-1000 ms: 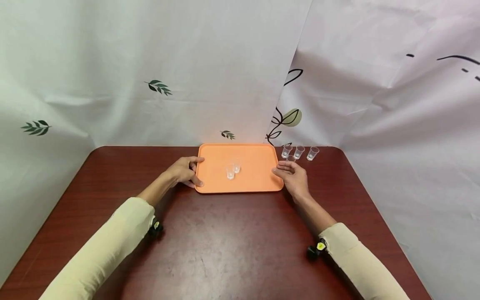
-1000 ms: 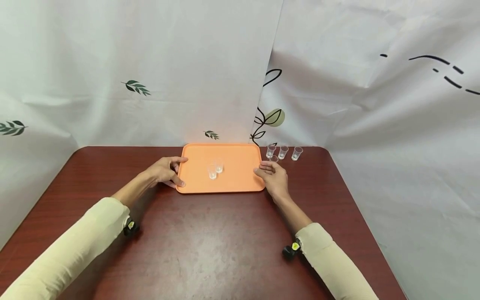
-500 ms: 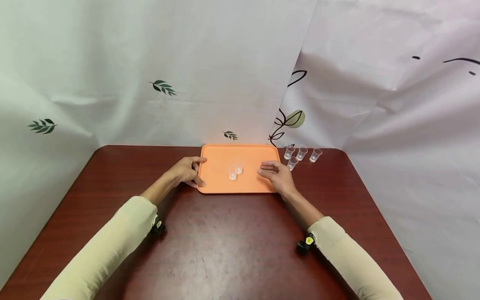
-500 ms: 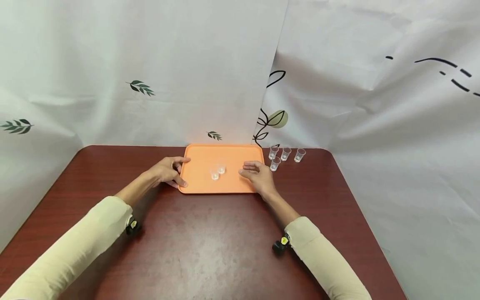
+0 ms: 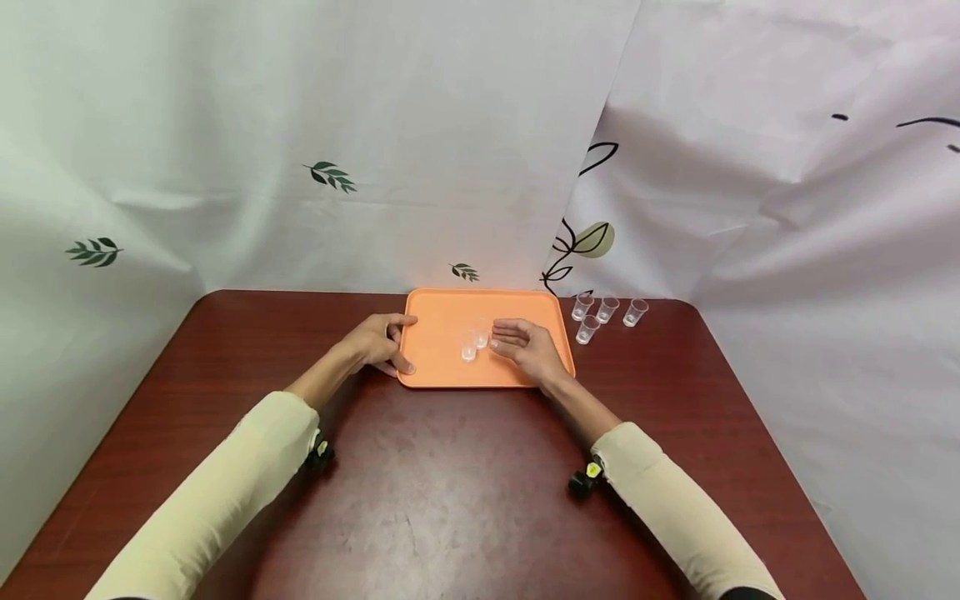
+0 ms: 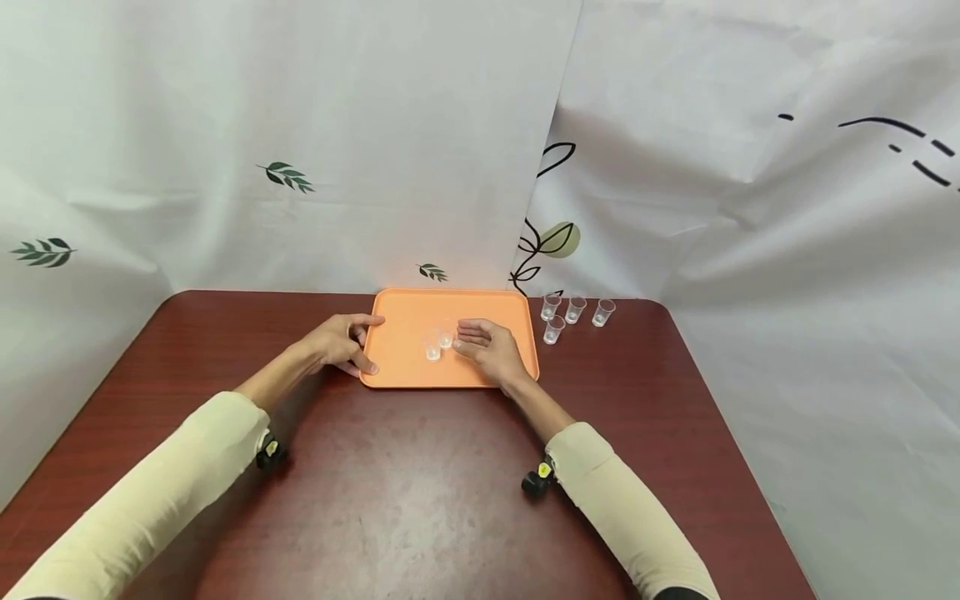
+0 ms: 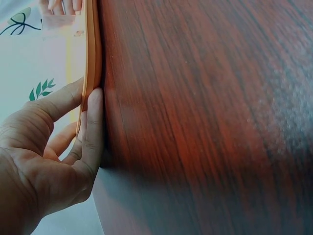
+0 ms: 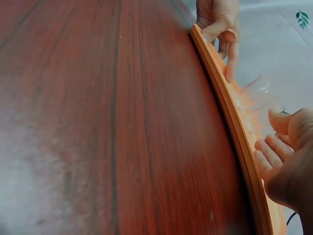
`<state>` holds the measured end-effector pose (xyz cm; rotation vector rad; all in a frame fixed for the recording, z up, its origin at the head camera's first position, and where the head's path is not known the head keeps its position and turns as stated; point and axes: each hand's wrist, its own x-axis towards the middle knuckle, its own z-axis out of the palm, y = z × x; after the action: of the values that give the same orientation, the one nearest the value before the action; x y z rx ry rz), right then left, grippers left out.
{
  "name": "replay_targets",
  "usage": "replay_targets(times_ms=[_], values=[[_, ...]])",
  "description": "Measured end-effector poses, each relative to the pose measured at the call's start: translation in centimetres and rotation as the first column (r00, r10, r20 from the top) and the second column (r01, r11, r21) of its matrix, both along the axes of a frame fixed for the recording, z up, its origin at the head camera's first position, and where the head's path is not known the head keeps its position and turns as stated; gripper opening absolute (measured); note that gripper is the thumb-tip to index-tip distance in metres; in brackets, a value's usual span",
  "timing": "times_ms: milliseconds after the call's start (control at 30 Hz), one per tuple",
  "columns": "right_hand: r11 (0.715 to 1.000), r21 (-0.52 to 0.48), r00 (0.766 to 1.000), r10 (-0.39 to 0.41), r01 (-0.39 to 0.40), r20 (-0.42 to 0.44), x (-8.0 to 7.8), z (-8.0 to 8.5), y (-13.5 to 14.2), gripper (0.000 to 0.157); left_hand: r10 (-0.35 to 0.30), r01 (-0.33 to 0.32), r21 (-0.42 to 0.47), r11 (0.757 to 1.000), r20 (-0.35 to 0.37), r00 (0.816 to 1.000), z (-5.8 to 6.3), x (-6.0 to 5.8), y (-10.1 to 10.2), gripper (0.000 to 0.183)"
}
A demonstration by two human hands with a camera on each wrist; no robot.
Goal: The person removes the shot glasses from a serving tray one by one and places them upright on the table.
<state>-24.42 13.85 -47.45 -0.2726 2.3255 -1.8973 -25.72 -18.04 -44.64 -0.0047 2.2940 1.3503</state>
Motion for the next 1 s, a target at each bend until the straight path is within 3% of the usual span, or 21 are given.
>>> replay_targets(times_ms=[333,700,1000], values=[[0.999,-0.011,0.999,0.03,-0.03,-0.039,-0.6,-0.7,-1.2,0.048,0.001,-0.001,-0.003,1.0,-0.002,1.0,-0.2,0.2,0.0,0.108],[0.997,-0.018,0.997,-0.076,0.076,-0.029,-0.5,-0.8,-1.3,0.034,0.0,0.0,-0.002,1.0,0.008,1.0,-0.2,0.2,0.0,0.108],[0.992,-0.054,0.993,-0.115,0.114,-0.018,0.0,-0.6,0.0,0.034,-0.008,0.008,-0.001,1.0,0.002,1.0,-0.1,0.0,0.1,0.109]])
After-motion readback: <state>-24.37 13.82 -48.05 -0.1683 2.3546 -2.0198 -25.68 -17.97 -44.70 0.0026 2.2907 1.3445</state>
